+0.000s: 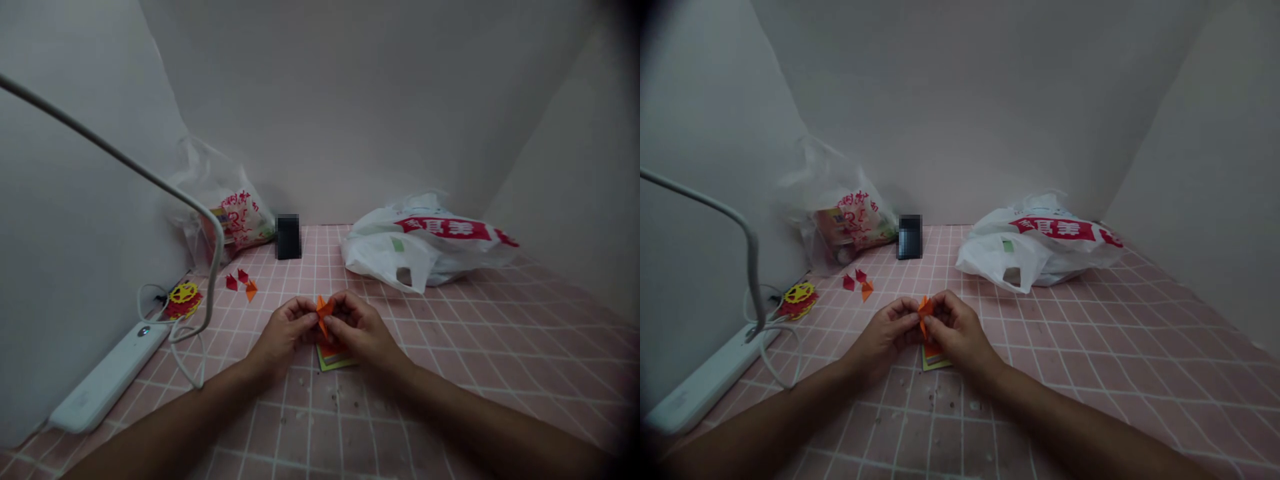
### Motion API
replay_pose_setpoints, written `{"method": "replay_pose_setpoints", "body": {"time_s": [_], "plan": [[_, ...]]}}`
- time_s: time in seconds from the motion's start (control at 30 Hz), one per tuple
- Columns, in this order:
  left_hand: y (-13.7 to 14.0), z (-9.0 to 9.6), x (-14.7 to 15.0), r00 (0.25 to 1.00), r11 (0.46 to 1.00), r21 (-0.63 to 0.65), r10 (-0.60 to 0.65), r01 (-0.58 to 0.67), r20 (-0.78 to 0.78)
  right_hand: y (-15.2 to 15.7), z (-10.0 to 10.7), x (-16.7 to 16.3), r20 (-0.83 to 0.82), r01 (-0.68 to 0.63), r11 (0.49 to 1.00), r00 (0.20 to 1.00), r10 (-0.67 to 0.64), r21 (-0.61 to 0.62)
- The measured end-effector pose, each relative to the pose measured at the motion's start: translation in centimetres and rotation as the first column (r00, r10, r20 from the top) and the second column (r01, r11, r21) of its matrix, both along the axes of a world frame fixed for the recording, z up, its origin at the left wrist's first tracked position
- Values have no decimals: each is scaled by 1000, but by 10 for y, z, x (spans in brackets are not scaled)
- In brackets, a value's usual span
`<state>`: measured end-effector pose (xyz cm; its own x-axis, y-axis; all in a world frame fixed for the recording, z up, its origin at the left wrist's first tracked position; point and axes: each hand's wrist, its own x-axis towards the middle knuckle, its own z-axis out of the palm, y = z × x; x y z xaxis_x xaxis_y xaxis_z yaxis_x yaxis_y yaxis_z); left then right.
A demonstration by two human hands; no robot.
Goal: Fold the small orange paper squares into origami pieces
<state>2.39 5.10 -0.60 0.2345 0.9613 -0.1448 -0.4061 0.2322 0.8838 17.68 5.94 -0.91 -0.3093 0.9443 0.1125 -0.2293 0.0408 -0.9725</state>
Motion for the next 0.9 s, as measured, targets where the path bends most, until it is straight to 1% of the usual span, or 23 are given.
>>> {"method": "replay_pose_setpoints", "body": {"time_s": [0.1, 0.23, 0.4, 0.63, 0.73, 0.8, 0.9], "plan": [[-1, 1, 1, 998, 999, 43, 18, -16, -55, -1, 1, 0, 11, 12, 1000, 1000, -12, -2], [-3, 3, 1, 998, 997, 80, 15, -9, -66, -1, -1, 2, 34, 20, 1000, 999, -21, 22], [-2, -1, 1, 990, 992, 108, 74, -61, -124, -3, -5, 4, 131, 32, 986, 990, -54, 166], [-2, -4, 0, 988, 991, 126, 65, -47, -142, -5, -4, 7, 229, 43, 951, 966, -117, 307], [-2, -4, -1, 983, 989, 133, 79, -57, -167, -4, -4, 7, 257, 71, 925, 950, -177, 373], [-1, -4, -1, 979, 989, 137, 79, -54, -186, -4, -4, 8, 267, 92, 914, 941, -210, 394], [-1, -4, -1, 976, 988, 147, 78, -48, -206, -4, -3, 9, 281, 99, 915, 934, -221, 390]]}}
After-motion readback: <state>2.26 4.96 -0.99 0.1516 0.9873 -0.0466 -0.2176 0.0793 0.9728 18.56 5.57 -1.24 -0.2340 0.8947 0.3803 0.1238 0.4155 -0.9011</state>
